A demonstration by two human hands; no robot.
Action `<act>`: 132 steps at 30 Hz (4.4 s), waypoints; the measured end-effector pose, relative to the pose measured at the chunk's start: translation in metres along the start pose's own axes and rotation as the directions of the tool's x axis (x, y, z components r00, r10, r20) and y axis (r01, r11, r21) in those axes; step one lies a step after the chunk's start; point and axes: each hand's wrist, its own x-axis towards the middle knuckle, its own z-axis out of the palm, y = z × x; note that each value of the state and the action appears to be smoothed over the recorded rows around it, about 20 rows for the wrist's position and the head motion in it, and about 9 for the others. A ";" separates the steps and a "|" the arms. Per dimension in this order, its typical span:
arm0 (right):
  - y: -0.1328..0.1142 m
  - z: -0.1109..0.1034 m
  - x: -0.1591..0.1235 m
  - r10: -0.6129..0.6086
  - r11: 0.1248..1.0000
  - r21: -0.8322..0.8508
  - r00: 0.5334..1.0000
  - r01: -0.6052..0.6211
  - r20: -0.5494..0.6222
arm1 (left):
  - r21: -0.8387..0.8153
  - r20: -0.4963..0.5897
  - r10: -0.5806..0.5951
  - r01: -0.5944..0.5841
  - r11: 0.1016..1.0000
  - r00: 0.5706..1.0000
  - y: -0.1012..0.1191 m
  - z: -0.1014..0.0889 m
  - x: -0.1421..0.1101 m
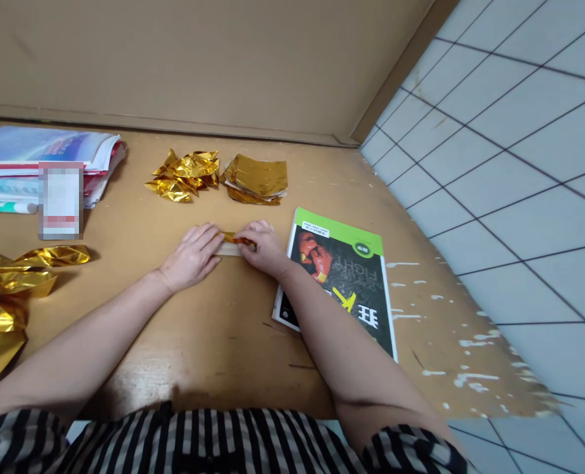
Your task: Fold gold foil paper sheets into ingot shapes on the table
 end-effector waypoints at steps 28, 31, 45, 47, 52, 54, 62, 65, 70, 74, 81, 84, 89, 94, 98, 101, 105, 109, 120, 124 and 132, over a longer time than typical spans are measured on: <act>-0.011 0.000 -0.005 -0.216 0.966 -0.125 0.972 0.226 0.087 | -0.002 0.074 -0.063 0.063 0.998 0.995 -0.012 0.013 -0.004; -0.015 -0.001 -0.005 -0.215 0.961 -0.153 0.970 0.231 0.113 | 0.025 0.123 -0.105 0.103 0.994 0.987 -0.011 0.014 -0.005; -0.034 0.000 -0.007 -0.194 0.961 -0.150 0.955 0.230 0.224 | 0.060 0.274 -0.150 0.139 0.989 0.950 -0.007 0.013 -0.005; -0.035 -0.002 -0.007 -0.180 0.962 -0.162 0.956 0.220 0.233 | 0.051 0.280 -0.155 0.146 0.988 0.948 -0.007 0.013 -0.005; -0.037 -0.001 -0.007 -0.182 0.955 -0.187 0.952 0.231 0.247 | 0.042 0.303 -0.170 0.165 0.985 0.938 -0.006 0.012 -0.004; -0.037 -0.001 -0.007 -0.181 0.952 -0.198 0.950 0.235 0.256 | 0.024 0.305 -0.157 0.157 0.987 0.939 -0.006 0.011 -0.004; -0.041 -0.001 -0.007 -0.159 0.941 -0.244 0.943 0.235 0.294 | -0.004 0.327 -0.113 0.121 0.993 0.938 -0.007 0.011 -0.003; -0.042 -0.003 -0.007 -0.140 0.942 -0.250 0.940 0.223 0.311 | 0.016 0.370 -0.134 0.138 0.990 0.919 -0.005 0.008 -0.001; -0.035 -0.005 -0.006 -0.100 0.960 -0.225 0.954 0.168 0.284 | 0.068 0.414 -0.172 0.158 0.985 0.894 -0.003 0.005 0.000; -0.023 -0.005 -0.004 -0.106 0.969 -0.197 0.971 0.149 0.212 | 0.084 0.429 -0.183 0.163 0.983 0.885 -0.004 0.005 -0.001; -0.017 -0.011 -0.003 -0.024 0.964 -0.260 0.990 0.060 0.141 | 0.100 0.422 -0.197 0.171 0.980 0.885 -0.007 0.006 -0.004; -0.021 -0.017 -0.002 0.032 0.946 -0.323 0.982 0.031 0.187 | 0.094 0.412 -0.186 0.162 0.982 0.892 -0.010 0.007 -0.006; -0.026 -0.023 -0.001 0.095 0.920 -0.392 0.971 0.000 0.221 | 0.072 0.395 -0.176 0.161 0.984 0.902 -0.012 0.008 -0.007; -0.025 -0.020 -0.002 0.032 0.928 -0.371 0.984 0.037 0.178 | 0.066 0.385 -0.177 0.164 0.984 0.906 -0.011 0.007 -0.008; -0.030 -0.010 -0.005 -0.166 0.945 -0.256 0.972 0.205 0.165 | 0.077 0.369 -0.169 0.151 0.986 0.914 -0.010 0.007 -0.008; -0.036 0.001 -0.007 -0.176 0.952 -0.207 0.958 0.224 0.226 | 0.085 0.361 -0.169 0.148 0.985 0.917 -0.008 0.007 -0.007; -0.038 0.008 -0.009 -0.085 0.961 -0.227 0.951 0.156 0.297 | 0.100 0.366 -0.173 0.146 0.984 0.915 -0.006 0.006 -0.006; -0.037 0.005 -0.009 -0.033 0.957 -0.265 0.951 0.119 0.306 | 0.137 0.407 -0.204 0.161 0.977 0.890 -0.006 0.004 -0.006; -0.052 -0.020 -0.006 0.102 0.839 -0.540 0.956 0.066 0.276 | 0.136 0.346 -0.224 0.188 0.973 0.911 -0.017 0.003 -0.009; -0.056 -0.021 -0.005 0.075 0.820 -0.563 0.959 0.097 0.274 | 0.146 0.356 -0.243 0.203 0.968 0.902 -0.016 0.000 -0.007; -0.072 -0.021 -0.007 0.010 0.839 -0.520 0.952 0.158 0.306 | 0.198 0.305 -0.247 0.193 0.961 0.920 -0.015 -0.012 0.000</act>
